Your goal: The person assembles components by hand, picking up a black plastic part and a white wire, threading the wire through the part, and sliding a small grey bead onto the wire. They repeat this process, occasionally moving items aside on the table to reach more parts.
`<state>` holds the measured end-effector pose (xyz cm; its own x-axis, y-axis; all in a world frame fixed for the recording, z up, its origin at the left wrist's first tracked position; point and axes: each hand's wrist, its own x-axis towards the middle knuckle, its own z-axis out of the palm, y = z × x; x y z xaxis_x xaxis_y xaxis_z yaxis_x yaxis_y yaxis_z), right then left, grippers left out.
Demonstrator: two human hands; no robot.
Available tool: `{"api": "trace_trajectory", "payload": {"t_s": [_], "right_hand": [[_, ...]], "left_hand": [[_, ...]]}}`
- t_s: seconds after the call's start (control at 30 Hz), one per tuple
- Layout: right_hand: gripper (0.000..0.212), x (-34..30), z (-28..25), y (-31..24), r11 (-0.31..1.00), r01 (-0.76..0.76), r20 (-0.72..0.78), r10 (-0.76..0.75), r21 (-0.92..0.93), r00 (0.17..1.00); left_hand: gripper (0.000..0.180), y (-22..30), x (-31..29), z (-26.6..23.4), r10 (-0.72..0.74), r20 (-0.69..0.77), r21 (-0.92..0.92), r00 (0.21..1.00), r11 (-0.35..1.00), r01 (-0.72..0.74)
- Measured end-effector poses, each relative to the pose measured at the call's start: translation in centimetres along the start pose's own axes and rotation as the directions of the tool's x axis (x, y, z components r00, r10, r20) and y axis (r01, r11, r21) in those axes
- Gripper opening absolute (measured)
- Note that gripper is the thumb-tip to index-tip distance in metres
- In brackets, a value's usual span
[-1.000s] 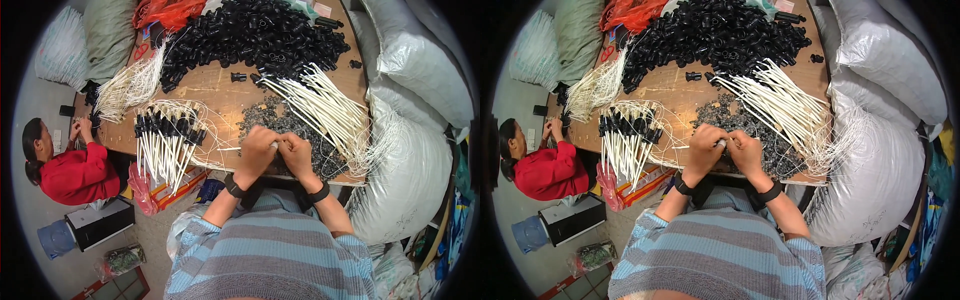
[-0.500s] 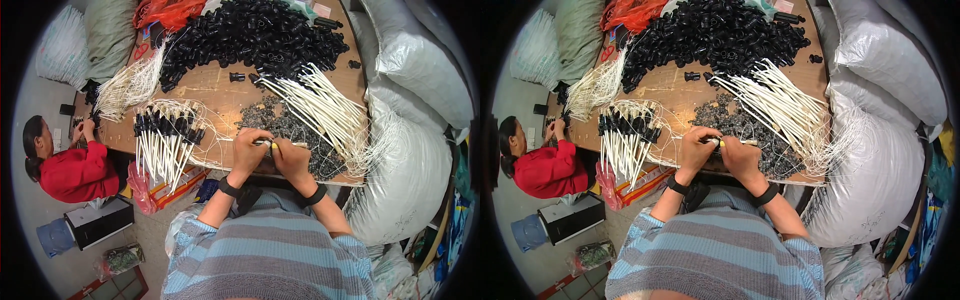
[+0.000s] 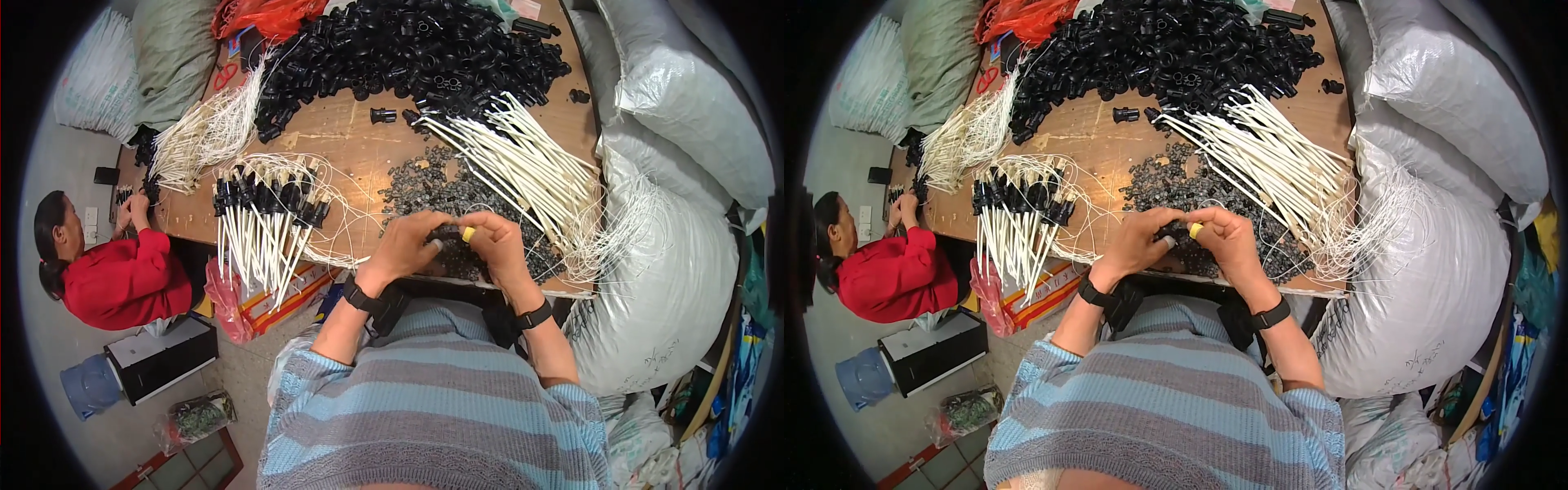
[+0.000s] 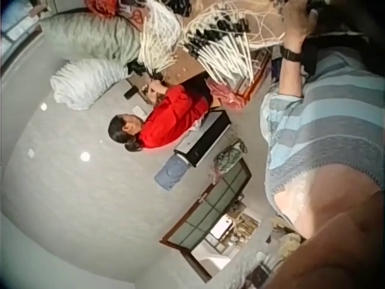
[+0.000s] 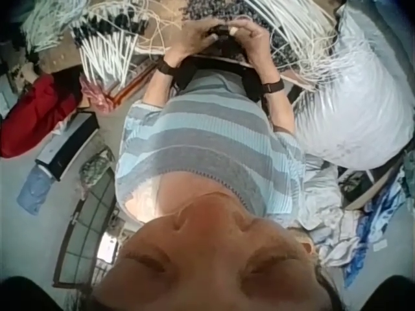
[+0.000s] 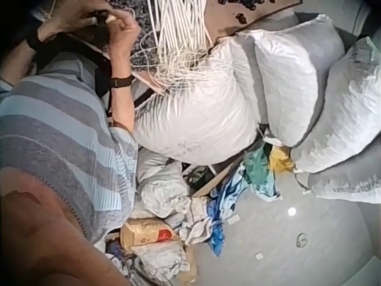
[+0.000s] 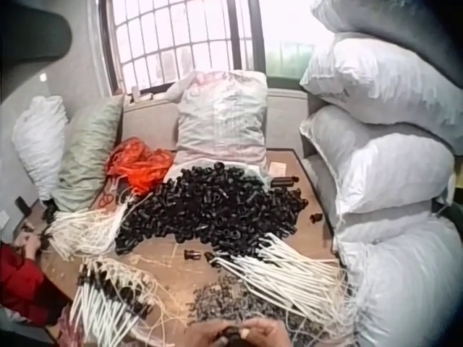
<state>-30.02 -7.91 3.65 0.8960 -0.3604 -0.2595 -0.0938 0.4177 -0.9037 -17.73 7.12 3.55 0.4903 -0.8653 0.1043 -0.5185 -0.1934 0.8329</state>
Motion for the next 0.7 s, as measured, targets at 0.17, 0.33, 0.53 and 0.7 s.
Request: {"api": "trace_trajectory", "payload": {"t_s": [0.17, 0.33, 0.53, 0.7], "right_hand": [[0.027, -0.4, -0.2, -0.9, 0.187, 0.529, 0.420, -0.419, -0.828, 0.805], [0.029, -0.1, 1.2, -0.2, 0.414, 0.405, 0.236, -0.403, -0.815, 0.885], [0.023, -0.5, 1.0, 1.0, 0.431, 0.463, 0.213, -0.512, -0.774, 0.832], [0.026, -0.5, 1.1, -1.2, 0.528, 0.316, 0.194, -0.274, -0.788, 0.942]], "left_hand": [[0.031, -0.4, 0.0, -0.6, -0.153, 0.081, 0.000, 0.985, 0.988, 0.153], [0.025, 0.1, 0.5, 0.2, -0.224, 0.141, -0.022, 0.964, 0.973, 0.229], [0.025, -2.2, 0.0, 0.1, -0.327, 0.212, -0.188, 0.921, 0.911, 0.367], [0.025, 0.4, -0.1, -0.5, -0.135, 0.069, 0.110, 0.988, 0.986, 0.127]]}}
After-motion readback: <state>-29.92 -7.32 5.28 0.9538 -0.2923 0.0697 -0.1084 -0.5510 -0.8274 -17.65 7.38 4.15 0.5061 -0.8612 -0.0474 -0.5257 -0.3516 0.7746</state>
